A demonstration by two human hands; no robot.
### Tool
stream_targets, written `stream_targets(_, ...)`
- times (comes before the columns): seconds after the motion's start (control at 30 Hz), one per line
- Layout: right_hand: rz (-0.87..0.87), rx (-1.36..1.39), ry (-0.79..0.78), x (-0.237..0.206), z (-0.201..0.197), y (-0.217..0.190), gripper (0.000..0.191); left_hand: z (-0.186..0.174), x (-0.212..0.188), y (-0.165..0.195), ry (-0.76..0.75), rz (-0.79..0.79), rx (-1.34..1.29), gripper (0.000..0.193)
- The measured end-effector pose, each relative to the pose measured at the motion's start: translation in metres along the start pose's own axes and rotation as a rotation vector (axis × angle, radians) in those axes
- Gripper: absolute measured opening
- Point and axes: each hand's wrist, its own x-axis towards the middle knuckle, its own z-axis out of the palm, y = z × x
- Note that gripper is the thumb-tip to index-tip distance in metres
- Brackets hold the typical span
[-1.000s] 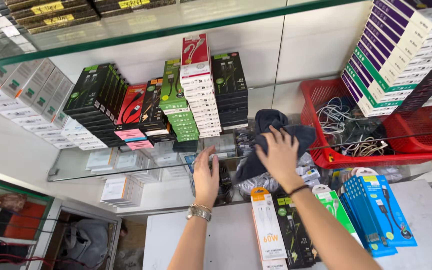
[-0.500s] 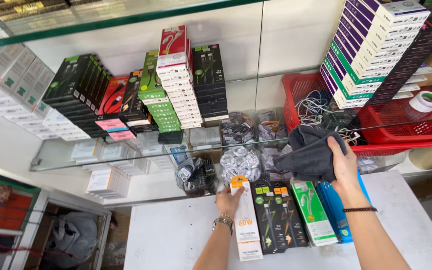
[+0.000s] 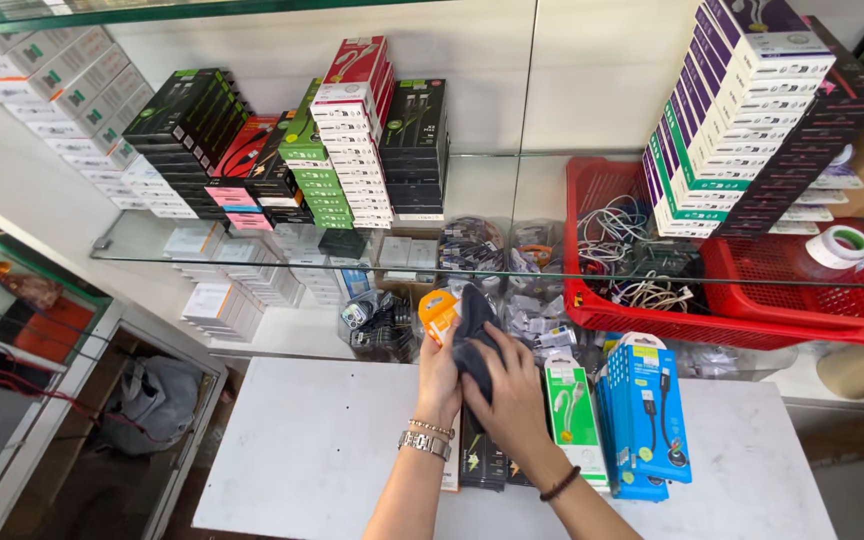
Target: The person wipes packaged phone charger and cable boxes with a dark cloth, one at a time, and places the cleaned boxes back on the glass display shelf. They also write on one orange box with a pen before wiping more boxes and returning them to the shelf.
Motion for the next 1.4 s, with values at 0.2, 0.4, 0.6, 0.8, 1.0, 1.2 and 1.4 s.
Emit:
stream_targets(0.2,0.738,0.410,-0.047,0.039,-0.042,0.071,0.044,-0.003,-0.021,0.007,0.003,-0.169,-0.114,0.039)
stream_targets(0.4,-0.002,0.223,0.013,0.019,-0.034,0.052,0.049,0.024,0.007,-0.004,-0.022,0.041,-0.016,0.038)
stream_targets(0.6,0.688,0.468,-0.218,-0.012,-0.043,0.063,0.045,0.007,0.032,0.029,-0.032,0.018,0.023,0.036)
stream_targets(0.8,0.464,0.647,0.066,0.063,-0.022,0.069,0.046,0.052,0.011,0.015,-0.193,0.069,0.107,0.039)
stream_targets(1.0,0.563,0.575,-0.047,0.021,-0.028,0.058,0.042,0.041,0.021,0.053,-0.233,0.181,0.336,0.036)
stream_targets(1.2,0.523,0.990,0.041,0.079,-0.020,0.056,0.045,0.042,-0.002,0.054,-0.278,0.723,1.115,0.052)
stream_targets(1.4,0.812,1.162,0.103,0.110,-0.006,0.053,0.044,0.051,-0.010,0.061,-0.296,0.477,0.949,0.027)
